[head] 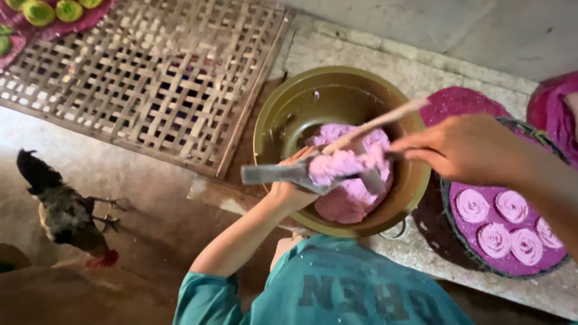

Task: The person uses a wooden press to scoop pink dough from a bowl and extrude it into rose shapes onto a tray. They repeatedly fill the press and release the dough to form multiple decorative sweets.

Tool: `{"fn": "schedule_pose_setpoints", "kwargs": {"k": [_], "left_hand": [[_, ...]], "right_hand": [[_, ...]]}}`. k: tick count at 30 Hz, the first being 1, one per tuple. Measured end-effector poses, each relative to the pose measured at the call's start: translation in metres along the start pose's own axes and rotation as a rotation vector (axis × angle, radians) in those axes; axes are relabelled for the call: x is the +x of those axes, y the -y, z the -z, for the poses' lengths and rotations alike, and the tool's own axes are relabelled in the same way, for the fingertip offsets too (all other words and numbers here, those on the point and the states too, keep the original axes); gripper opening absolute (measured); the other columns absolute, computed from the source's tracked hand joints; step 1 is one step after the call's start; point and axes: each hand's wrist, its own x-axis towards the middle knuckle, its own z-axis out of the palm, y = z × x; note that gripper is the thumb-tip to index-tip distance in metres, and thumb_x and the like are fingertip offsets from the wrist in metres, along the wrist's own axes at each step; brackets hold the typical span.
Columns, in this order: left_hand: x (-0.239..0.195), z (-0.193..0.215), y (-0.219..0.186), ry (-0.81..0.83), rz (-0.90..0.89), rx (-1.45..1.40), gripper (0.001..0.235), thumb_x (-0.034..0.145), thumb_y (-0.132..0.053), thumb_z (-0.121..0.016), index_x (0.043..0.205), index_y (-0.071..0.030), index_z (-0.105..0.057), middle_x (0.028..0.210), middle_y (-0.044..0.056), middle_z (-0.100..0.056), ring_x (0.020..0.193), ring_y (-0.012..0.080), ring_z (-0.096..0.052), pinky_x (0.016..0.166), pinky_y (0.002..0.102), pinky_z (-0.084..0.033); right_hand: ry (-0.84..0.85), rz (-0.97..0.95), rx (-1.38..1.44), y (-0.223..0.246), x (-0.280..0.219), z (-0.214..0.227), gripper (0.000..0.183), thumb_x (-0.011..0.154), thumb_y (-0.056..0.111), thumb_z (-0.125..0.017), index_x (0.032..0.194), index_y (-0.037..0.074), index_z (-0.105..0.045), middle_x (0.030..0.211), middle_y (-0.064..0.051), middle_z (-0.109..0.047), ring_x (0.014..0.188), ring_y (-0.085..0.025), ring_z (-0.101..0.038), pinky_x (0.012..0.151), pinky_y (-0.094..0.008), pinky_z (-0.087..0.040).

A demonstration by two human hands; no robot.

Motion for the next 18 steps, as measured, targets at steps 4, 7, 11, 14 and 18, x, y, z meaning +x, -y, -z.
{"fn": "schedule_pose_setpoints", "kwargs": {"k": [4, 7, 11, 14, 18], "left_hand": [[0.006, -0.003, 0.014, -0.183, 0.086, -0.17, 0.045, 0.083, -0.017, -0.073, 0.127, -0.01, -0.068, 0.119, 0.008, -0.07, 0.115, 0.0268, -0.07, 0.1, 0.04, -0.056], [0.006, 0.011, 0.02, -0.157, 0.125, 0.004, 0.046, 0.08, -0.026, -0.074, 0.122, -0.008, -0.066, 0.119, 0.009, -0.071, 0.104, 0.0228, -0.071, 0.088, 0.038, -0.057], [0.027, 0.006, 0.002, 0.093, 0.12, 0.305, 0.046, 0.094, -0.029, -0.067, 0.134, -0.007, -0.062, 0.113, 0.01, -0.069, 0.096, 0.0211, -0.068, 0.084, 0.036, -0.054], [0.029, 0.002, -0.013, 0.196, 0.194, 0.231, 0.046, 0.096, -0.032, -0.065, 0.136, -0.009, -0.062, 0.105, 0.008, -0.072, 0.094, 0.0197, -0.069, 0.086, 0.035, -0.055], [0.003, 0.01, -0.02, 0.179, 0.224, 0.017, 0.055, 0.085, -0.047, -0.074, 0.126, -0.011, -0.064, 0.104, 0.008, -0.075, 0.093, 0.0219, -0.07, 0.085, 0.036, -0.056]], "right_hand": [[-0.387, 0.248, -0.297, 0.043, -0.011, 0.019, 0.044, 0.096, 0.038, -0.053, 0.137, 0.025, -0.063, 0.085, -0.006, -0.077, 0.068, -0.023, -0.073, 0.053, -0.038, -0.056], [-0.211, 0.05, -0.112, 0.047, -0.019, 0.037, 0.036, 0.095, 0.043, -0.055, 0.129, 0.04, -0.067, 0.095, -0.003, -0.076, 0.062, -0.023, -0.073, 0.048, -0.041, -0.056], [-0.268, 0.167, -0.466, 0.066, 0.009, 0.021, 0.031, 0.098, 0.023, -0.051, 0.127, 0.028, -0.061, 0.075, -0.005, -0.066, 0.058, -0.021, -0.069, 0.044, -0.037, -0.054], [-0.609, 0.416, -0.66, 0.089, 0.02, -0.029, 0.025, 0.088, 0.019, -0.058, 0.108, 0.005, -0.065, 0.072, -0.007, -0.066, 0.058, -0.023, -0.068, 0.05, -0.035, -0.054], [-0.437, 0.454, -0.475, 0.071, -0.009, -0.044, 0.023, 0.085, 0.013, -0.06, 0.107, 0.006, -0.063, 0.089, -0.008, -0.064, 0.071, -0.024, -0.069, 0.06, -0.038, -0.057]]}}
